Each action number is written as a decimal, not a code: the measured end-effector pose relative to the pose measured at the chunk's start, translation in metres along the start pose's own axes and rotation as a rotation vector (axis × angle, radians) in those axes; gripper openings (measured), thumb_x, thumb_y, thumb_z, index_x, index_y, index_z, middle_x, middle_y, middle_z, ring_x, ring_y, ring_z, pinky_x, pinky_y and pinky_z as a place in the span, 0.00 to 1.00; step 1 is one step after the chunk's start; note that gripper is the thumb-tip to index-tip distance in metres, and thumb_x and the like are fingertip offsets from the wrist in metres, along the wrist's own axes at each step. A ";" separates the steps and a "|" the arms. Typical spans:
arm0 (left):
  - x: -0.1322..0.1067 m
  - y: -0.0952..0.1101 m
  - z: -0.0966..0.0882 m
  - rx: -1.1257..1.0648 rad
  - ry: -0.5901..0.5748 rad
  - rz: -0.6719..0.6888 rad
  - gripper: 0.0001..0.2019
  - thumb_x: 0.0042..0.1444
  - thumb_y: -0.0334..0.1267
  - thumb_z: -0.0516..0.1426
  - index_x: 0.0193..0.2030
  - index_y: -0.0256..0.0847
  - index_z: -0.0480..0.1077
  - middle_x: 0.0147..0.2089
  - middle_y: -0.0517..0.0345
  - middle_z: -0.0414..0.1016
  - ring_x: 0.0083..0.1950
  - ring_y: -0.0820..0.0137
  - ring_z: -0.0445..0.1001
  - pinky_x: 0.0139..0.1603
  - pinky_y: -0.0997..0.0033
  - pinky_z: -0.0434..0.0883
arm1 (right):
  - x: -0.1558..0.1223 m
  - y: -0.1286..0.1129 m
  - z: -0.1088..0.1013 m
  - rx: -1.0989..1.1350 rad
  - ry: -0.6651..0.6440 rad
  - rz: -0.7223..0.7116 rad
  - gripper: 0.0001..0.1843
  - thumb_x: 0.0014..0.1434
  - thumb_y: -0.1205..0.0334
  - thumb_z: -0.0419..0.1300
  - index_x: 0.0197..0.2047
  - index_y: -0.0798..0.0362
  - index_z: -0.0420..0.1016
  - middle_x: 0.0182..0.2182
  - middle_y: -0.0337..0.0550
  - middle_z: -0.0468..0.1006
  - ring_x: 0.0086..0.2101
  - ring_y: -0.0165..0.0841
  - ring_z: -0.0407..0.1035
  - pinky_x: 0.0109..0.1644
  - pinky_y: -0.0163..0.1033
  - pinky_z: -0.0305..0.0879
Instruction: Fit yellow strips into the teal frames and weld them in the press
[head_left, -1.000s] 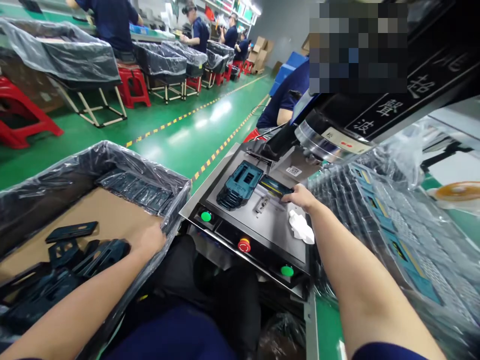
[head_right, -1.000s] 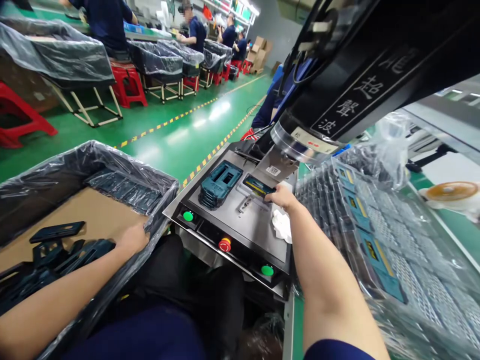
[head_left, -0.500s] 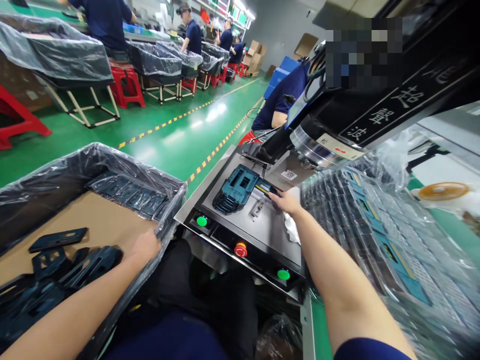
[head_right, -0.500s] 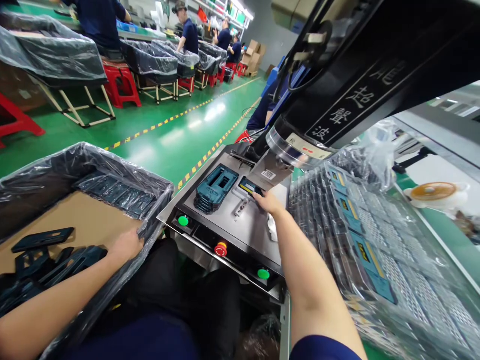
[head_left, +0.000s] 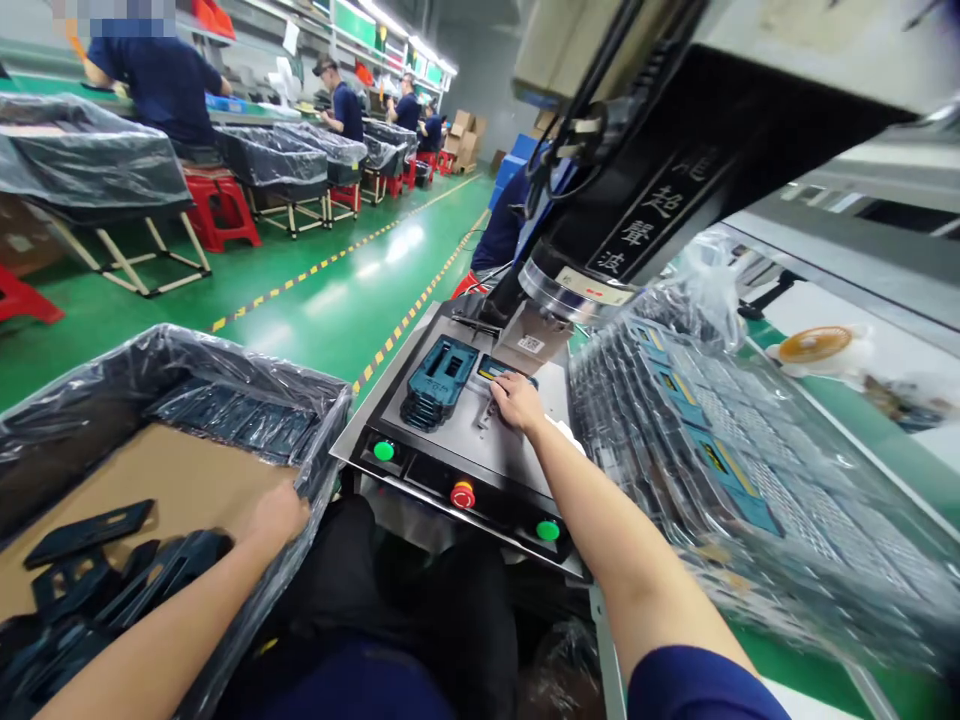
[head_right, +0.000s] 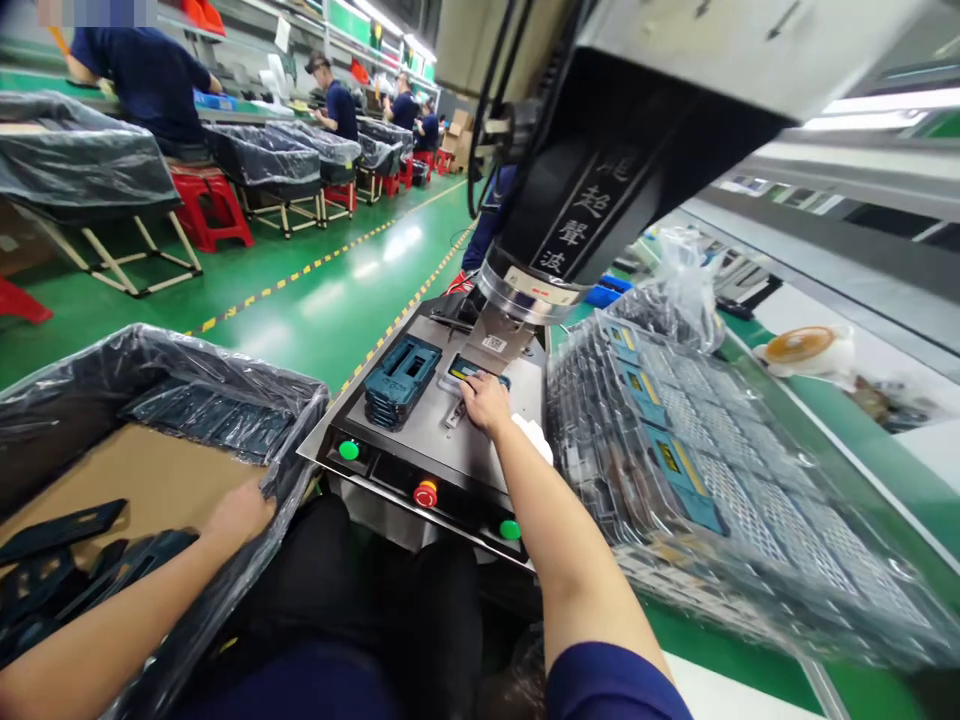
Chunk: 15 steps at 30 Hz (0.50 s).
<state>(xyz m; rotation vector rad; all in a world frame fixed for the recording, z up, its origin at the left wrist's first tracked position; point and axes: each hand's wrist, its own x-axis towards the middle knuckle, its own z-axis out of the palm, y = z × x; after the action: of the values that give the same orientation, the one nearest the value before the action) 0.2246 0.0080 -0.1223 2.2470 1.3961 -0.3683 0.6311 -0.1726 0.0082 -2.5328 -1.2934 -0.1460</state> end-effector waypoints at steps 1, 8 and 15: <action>0.000 0.000 0.000 0.007 0.002 0.011 0.18 0.58 0.41 0.49 0.51 0.36 0.69 0.49 0.38 0.77 0.52 0.51 0.76 0.51 0.57 0.71 | -0.003 -0.004 -0.001 0.003 0.020 0.018 0.17 0.67 0.55 0.53 0.51 0.54 0.76 0.56 0.53 0.70 0.58 0.44 0.59 0.62 0.50 0.55; -0.001 -0.009 0.008 -0.006 0.105 0.050 0.22 0.59 0.46 0.47 0.55 0.34 0.65 0.52 0.37 0.74 0.55 0.51 0.73 0.56 0.55 0.69 | -0.093 -0.045 -0.012 0.146 0.266 -0.053 0.15 0.67 0.58 0.52 0.49 0.56 0.74 0.47 0.54 0.76 0.50 0.43 0.68 0.57 0.45 0.61; -0.021 -0.001 0.021 -0.015 0.601 0.373 0.26 0.58 0.45 0.47 0.61 0.34 0.59 0.65 0.37 0.59 0.68 0.52 0.57 0.68 0.52 0.59 | -0.218 -0.038 -0.011 0.250 0.311 0.079 0.23 0.70 0.52 0.49 0.26 0.51 0.73 0.22 0.41 0.73 0.24 0.33 0.68 0.31 0.36 0.58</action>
<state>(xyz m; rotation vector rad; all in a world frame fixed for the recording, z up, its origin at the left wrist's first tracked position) 0.2147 -0.0189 -0.1307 2.6552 1.1745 0.4762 0.4718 -0.3234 -0.0217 -2.2388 -1.0206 -0.3259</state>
